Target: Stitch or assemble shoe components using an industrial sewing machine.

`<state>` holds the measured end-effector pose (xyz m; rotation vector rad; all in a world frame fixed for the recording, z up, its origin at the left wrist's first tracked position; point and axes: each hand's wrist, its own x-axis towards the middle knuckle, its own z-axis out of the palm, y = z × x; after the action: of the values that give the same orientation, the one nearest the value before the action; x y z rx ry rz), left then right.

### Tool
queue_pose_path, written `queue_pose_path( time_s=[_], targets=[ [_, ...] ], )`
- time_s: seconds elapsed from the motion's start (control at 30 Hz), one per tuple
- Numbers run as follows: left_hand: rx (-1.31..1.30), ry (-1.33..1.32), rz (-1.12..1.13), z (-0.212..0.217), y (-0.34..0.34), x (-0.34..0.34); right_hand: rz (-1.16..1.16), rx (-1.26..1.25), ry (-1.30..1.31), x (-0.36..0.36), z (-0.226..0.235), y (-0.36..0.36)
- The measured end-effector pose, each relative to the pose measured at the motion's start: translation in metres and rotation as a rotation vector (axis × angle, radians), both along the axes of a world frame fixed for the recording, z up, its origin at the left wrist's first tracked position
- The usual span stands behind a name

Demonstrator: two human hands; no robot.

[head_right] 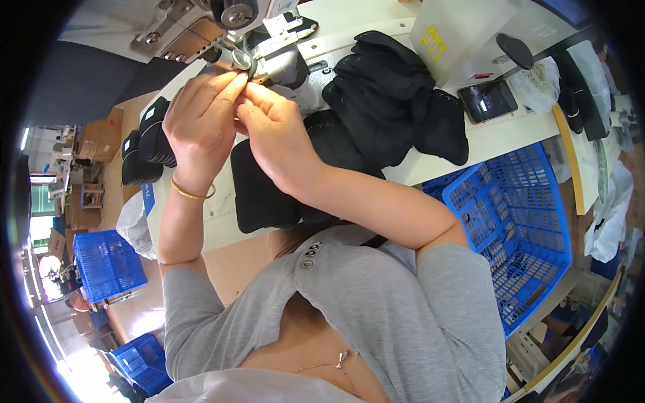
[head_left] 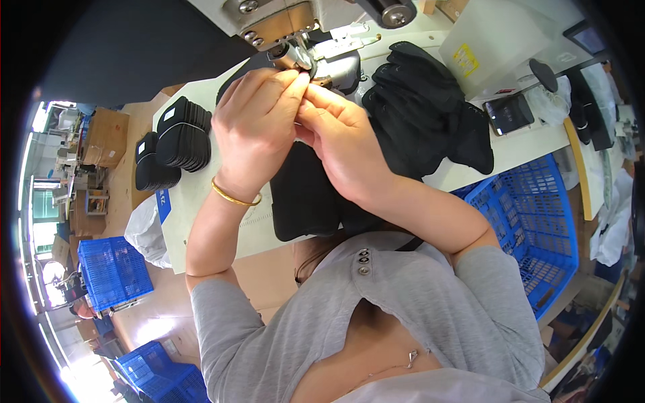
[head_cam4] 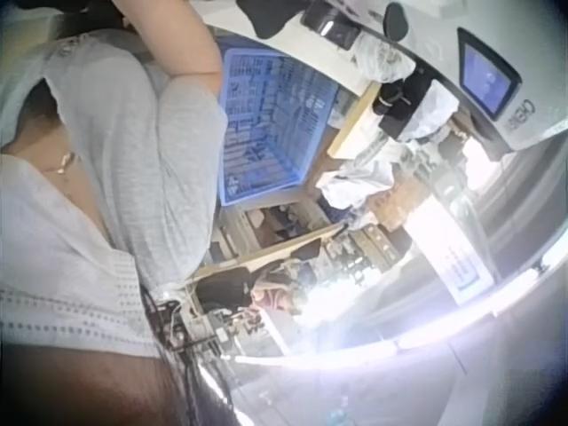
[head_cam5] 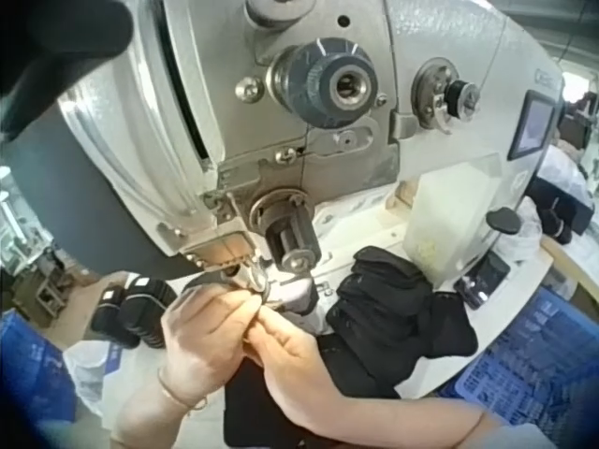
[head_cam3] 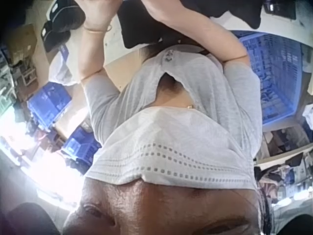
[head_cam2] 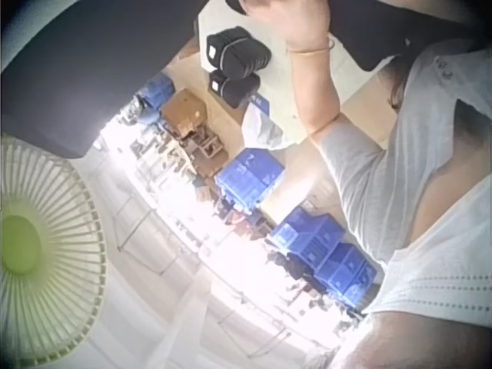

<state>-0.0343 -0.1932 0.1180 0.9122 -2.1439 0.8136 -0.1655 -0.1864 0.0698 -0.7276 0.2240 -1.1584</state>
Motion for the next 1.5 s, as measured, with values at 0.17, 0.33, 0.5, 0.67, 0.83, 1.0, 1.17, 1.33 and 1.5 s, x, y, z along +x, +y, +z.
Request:
queue_pose_path(
  time_s=[0.17,0.33,0.5,0.67,0.83,1.0,1.17,1.33,1.5],
  targets=[
    [-0.038,0.026,0.038,-0.006,-0.001,-0.009,0.036,-0.027,0.143,-0.011,0.0,-0.002],
    [-0.007,0.066,0.098,-0.004,0.003,-0.018,-0.027,0.056,0.141,-0.016,0.01,0.003],
    [0.015,0.1,0.117,-0.006,0.004,-0.022,-0.014,0.029,0.205,-0.023,0.012,0.003],
    [0.057,0.193,0.095,-0.013,0.004,-0.019,-0.007,0.012,0.232,-0.026,0.009,0.002],
    [0.096,0.024,0.29,-0.026,0.009,0.008,-0.021,-0.006,0.303,-0.025,0.009,0.004],
    [0.097,-0.095,0.353,-0.013,0.023,0.004,-0.037,-0.026,0.31,-0.028,0.007,0.002],
    [0.081,-0.129,0.392,-0.007,0.029,-0.004,-0.032,-0.035,0.317,-0.028,0.007,0.001],
    [0.115,-0.13,0.429,0.001,0.045,-0.022,-0.057,-0.149,0.454,-0.026,0.0,0.0],
    [0.128,-0.024,0.321,0.002,0.051,-0.028,-0.114,-0.324,0.651,-0.025,-0.007,-0.001]
  ],
)
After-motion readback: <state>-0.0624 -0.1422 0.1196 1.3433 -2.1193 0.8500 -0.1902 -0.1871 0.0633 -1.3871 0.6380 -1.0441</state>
